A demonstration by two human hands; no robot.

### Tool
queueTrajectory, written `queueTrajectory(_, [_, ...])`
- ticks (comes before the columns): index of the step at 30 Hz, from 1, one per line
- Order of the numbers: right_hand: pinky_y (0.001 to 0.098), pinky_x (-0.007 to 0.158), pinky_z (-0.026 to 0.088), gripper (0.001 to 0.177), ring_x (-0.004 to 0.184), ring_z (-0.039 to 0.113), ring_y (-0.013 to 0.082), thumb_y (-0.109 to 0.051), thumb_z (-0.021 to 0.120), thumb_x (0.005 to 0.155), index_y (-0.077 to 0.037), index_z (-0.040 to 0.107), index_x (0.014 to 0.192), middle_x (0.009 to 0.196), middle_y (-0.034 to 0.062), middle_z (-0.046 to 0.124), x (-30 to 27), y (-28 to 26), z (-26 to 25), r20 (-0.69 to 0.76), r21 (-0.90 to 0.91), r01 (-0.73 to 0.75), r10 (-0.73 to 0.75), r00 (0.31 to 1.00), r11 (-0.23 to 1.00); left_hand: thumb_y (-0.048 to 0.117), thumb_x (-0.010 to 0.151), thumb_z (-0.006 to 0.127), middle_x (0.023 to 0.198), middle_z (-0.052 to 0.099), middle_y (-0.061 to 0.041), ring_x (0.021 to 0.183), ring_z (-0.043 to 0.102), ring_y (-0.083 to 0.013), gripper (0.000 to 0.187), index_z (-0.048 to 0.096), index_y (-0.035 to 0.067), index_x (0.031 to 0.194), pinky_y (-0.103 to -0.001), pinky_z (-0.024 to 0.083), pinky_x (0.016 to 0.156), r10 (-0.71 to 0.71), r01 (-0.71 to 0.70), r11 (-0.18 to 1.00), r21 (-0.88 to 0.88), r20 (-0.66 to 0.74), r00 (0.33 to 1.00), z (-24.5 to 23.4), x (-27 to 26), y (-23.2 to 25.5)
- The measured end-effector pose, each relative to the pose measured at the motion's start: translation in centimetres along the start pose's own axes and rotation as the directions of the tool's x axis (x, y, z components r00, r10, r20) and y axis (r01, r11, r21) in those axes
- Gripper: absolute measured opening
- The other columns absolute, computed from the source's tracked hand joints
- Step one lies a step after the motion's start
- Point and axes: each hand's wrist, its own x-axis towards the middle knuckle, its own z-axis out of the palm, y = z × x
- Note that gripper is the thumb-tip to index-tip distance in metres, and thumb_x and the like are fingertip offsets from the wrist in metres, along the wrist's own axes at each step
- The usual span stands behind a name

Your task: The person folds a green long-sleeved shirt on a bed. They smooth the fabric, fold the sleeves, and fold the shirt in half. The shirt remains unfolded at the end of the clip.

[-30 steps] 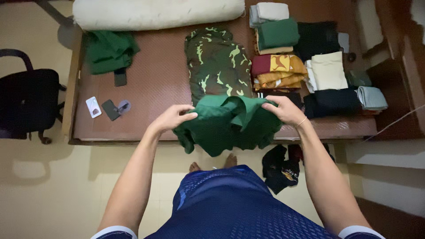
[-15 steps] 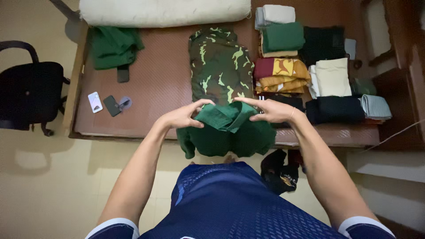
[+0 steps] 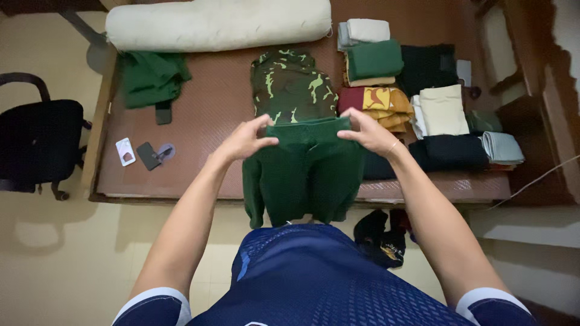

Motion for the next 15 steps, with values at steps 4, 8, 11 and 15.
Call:
queueTrajectory(4, [0.0346,0.085,0.055,0.039,0.098,0.069,0.0159,-0.024,0.078,0.093,-0.005,0.061,0.122,0.107,0.0073,0.072,2.0,1.0,-1.1,-0.170,-0.164,0.032,-0.060,0.984,0.986,0.019,0.098,0.070,0.089,0.069,-0.020,0.085,0.065,-0.0329,0.054,0.043,0.018,0.145,-0.046,0.052,0.082,-0.187,0.191,0.965,0.181,-0.039,0.982,-1.2,1.2,0.9])
queueTrajectory(8, [0.0395,0.074,0.052,0.024,0.077,0.067,0.0277,-0.029,0.073,0.100,-0.007,0.069,0.109,0.083,0.0167,0.068,3.0,0.3,-1.5,-0.322,-0.552,-0.091,-0.112,0.940,0.829,0.020,0.099,0.077,0.103,0.073,-0.015,0.094,0.070,-0.0258,0.030,0.062,0.012,0.123,-0.041,0.055,0.081,0.094,-0.069,0.983,0.170,-0.143,0.985,-1.0,4.8,-2.6])
queueTrajectory(11, [0.0415,0.069,0.049,0.024,0.075,0.064,0.0308,-0.027,0.066,0.102,-0.007,0.062,0.115,0.083,0.0177,0.064,3.7,-0.3,-1.0,-0.327,-0.479,-0.074,-0.099,0.940,0.875,0.016,0.104,0.069,0.105,0.075,-0.014,0.094,0.071,-0.0234,0.024,0.058,0.012,0.125,-0.040,0.054,0.081,0.057,-0.045,0.997,0.056,-0.248,0.967,-0.1,5.2,-4.0])
queueTrajectory(15, [0.0378,0.069,0.049,0.020,0.074,0.063,0.0269,-0.022,0.066,0.103,-0.005,0.060,0.114,0.083,0.0155,0.064,4.5,0.1,-0.9,-0.331,-0.465,0.017,-0.191,0.924,0.885,0.006,0.099,0.067,0.111,0.073,-0.016,0.092,0.070,-0.0215,0.034,0.054,0.009,0.131,-0.036,0.055,0.083,-0.011,-0.021,0.995,-0.095,-0.324,0.946,0.2,4.9,-2.9])
